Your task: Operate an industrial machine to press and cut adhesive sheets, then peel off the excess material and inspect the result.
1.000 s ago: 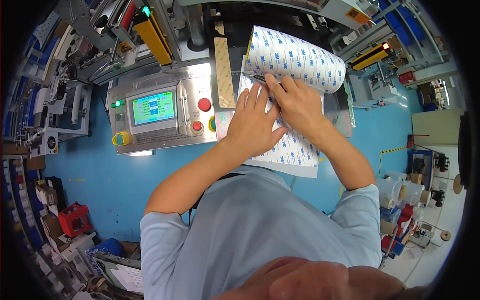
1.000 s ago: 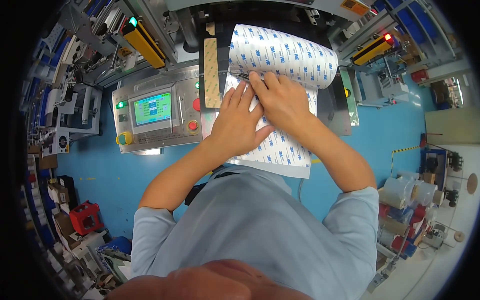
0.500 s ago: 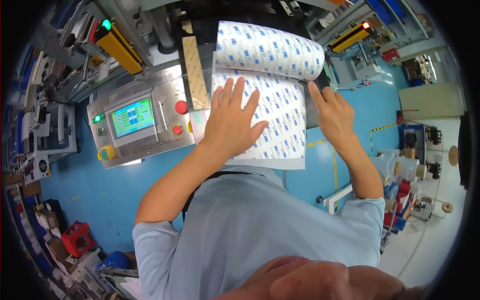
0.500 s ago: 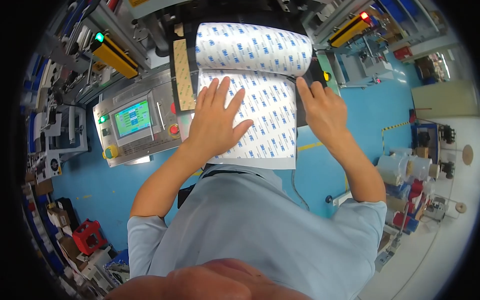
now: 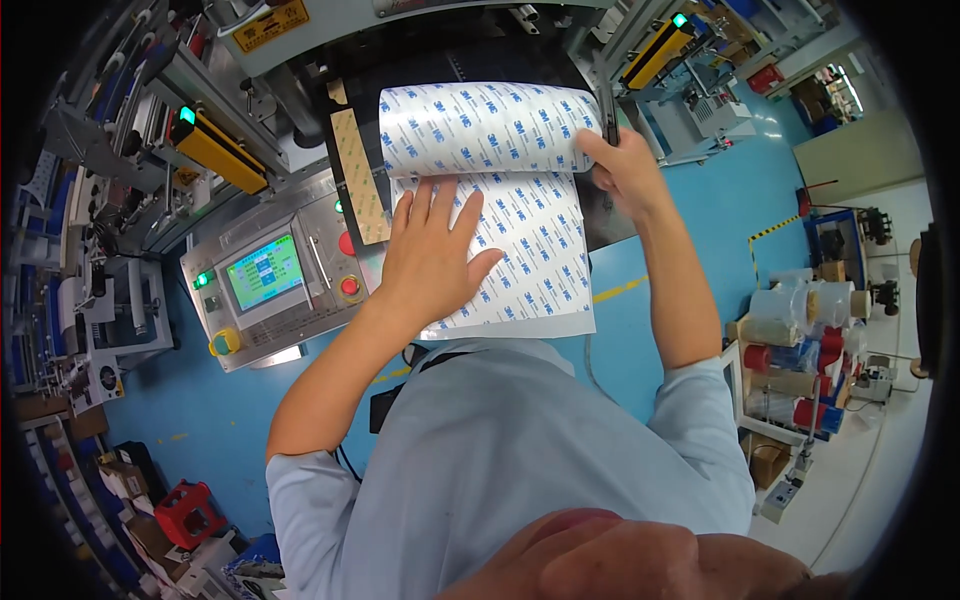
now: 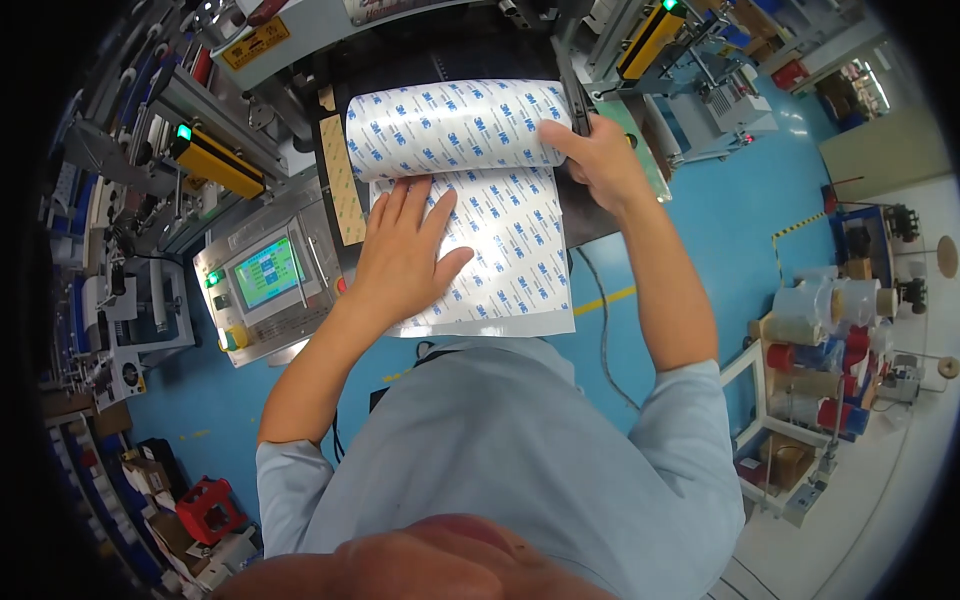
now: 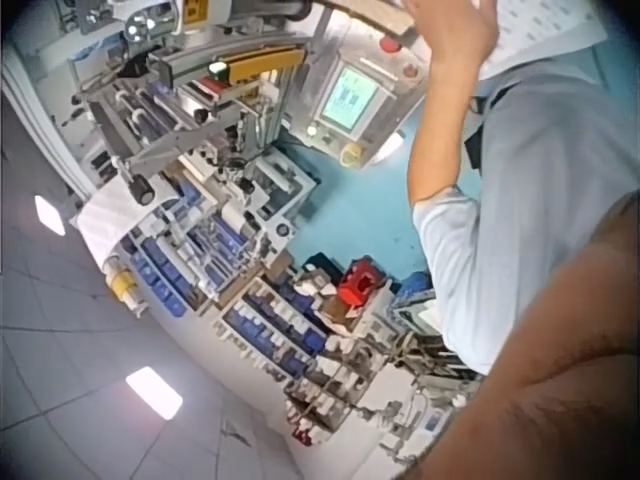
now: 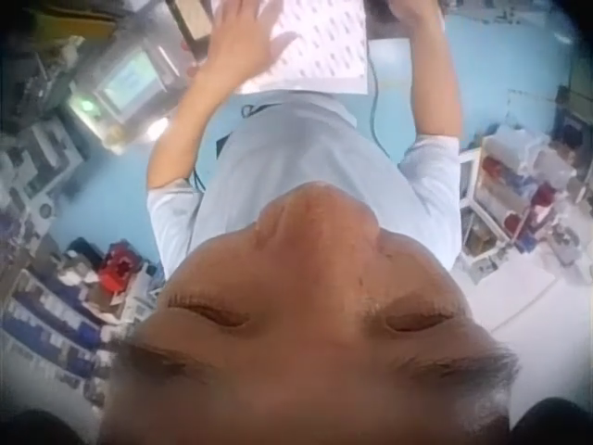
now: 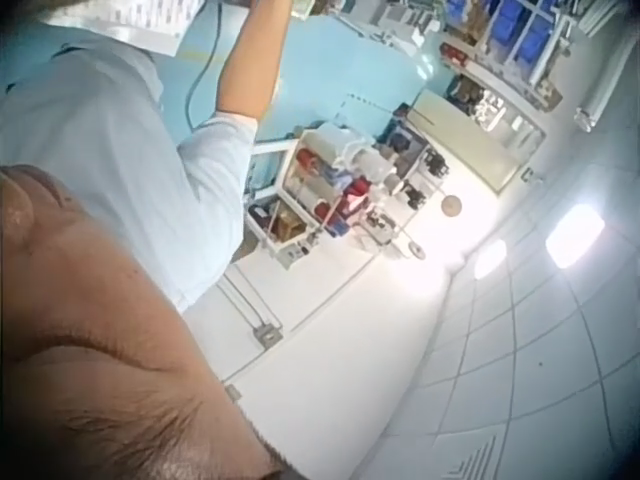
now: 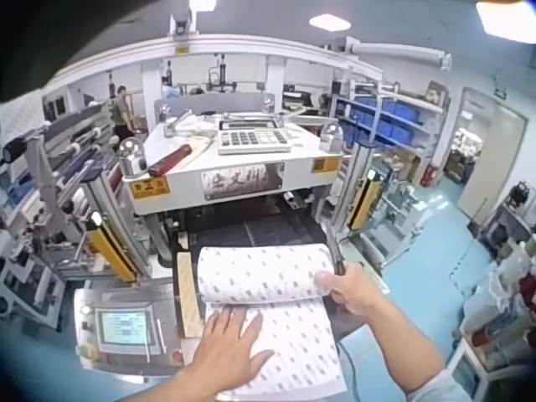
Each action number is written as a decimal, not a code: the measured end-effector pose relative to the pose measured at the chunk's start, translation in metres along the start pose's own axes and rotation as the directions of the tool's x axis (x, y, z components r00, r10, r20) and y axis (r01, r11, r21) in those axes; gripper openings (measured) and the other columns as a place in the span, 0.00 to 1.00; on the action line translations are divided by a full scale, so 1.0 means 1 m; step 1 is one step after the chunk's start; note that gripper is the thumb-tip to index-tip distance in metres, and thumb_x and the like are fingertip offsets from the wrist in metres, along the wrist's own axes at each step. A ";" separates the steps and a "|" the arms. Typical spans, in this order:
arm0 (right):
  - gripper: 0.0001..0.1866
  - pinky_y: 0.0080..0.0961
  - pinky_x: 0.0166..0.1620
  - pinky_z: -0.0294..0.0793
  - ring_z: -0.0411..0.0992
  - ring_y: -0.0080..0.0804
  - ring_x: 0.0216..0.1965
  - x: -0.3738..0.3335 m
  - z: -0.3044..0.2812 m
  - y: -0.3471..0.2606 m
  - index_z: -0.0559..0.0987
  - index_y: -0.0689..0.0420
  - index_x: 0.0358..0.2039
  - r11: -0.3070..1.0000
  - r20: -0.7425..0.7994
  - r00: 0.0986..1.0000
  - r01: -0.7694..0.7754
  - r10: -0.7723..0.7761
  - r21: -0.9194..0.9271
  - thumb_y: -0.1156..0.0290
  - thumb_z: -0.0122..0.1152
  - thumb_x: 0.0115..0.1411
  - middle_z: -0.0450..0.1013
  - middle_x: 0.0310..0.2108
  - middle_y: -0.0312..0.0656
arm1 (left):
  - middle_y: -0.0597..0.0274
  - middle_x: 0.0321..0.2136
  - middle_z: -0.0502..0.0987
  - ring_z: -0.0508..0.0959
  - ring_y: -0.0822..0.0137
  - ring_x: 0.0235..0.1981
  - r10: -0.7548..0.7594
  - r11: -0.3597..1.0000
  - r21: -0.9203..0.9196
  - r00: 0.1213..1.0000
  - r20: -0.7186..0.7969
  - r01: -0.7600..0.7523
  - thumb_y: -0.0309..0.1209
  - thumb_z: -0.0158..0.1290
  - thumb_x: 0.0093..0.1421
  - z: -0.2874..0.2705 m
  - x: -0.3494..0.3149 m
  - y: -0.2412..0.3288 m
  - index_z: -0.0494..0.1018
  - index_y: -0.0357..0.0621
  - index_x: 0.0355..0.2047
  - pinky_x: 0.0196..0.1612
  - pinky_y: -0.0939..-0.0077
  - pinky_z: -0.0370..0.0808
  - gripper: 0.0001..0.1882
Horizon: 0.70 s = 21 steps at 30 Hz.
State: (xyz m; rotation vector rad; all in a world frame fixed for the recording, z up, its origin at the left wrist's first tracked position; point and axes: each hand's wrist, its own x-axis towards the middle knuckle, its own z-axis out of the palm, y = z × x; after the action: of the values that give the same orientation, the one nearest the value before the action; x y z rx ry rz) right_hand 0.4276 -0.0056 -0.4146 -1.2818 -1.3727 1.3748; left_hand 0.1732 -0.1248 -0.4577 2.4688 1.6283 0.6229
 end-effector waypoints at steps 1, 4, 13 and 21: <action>0.17 0.13 0.19 0.53 0.59 0.11 0.18 0.010 0.003 0.003 0.77 0.61 0.38 0.993 0.051 0.998 -0.038 0.032 0.115 0.64 0.71 0.54 0.71 0.23 0.31 | 0.35 0.62 0.58 0.55 0.39 0.65 0.005 1.000 0.009 1.000 0.004 -0.005 0.46 0.56 0.58 -0.002 0.001 0.000 0.67 0.38 0.58 0.65 0.45 0.51 0.33; 0.14 0.13 0.16 0.48 0.56 0.11 0.13 0.019 0.004 -0.003 0.76 0.59 0.29 0.953 0.046 0.999 -0.014 0.000 0.304 0.65 0.73 0.52 0.70 0.19 0.29 | 0.39 0.63 0.58 0.54 0.41 0.66 -0.008 0.999 0.037 0.998 0.069 0.006 0.46 0.54 0.59 -0.008 0.001 -0.002 0.65 0.39 0.59 0.66 0.47 0.50 0.33; 0.10 0.12 0.16 0.51 0.55 0.13 0.12 -0.005 -0.085 -0.012 0.75 0.61 0.40 0.678 -0.151 0.965 0.259 -0.215 0.688 0.68 0.59 0.64 0.74 0.28 0.36 | 0.46 0.64 0.59 0.57 0.45 0.66 -0.033 0.993 0.116 0.954 0.298 -0.002 0.35 0.55 0.58 -0.035 0.041 -0.025 0.66 0.58 0.62 0.68 0.52 0.50 0.29; 0.14 0.11 0.14 0.53 0.55 0.13 0.12 -0.043 -0.108 0.019 0.72 0.64 0.47 0.578 -0.245 0.945 0.325 -0.215 0.749 0.68 0.55 0.66 0.76 0.37 0.43 | 0.45 0.65 0.58 0.54 0.47 0.68 -0.059 0.996 0.082 0.968 0.245 0.040 0.48 0.56 0.56 -0.007 0.116 -0.056 0.67 0.50 0.60 0.68 0.50 0.47 0.33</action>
State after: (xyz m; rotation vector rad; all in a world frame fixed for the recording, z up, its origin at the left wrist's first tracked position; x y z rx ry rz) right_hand 0.5433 -0.0289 -0.4174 -0.5115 -0.6638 1.3943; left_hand 0.1614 0.0024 -0.4379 2.4314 1.6374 0.2370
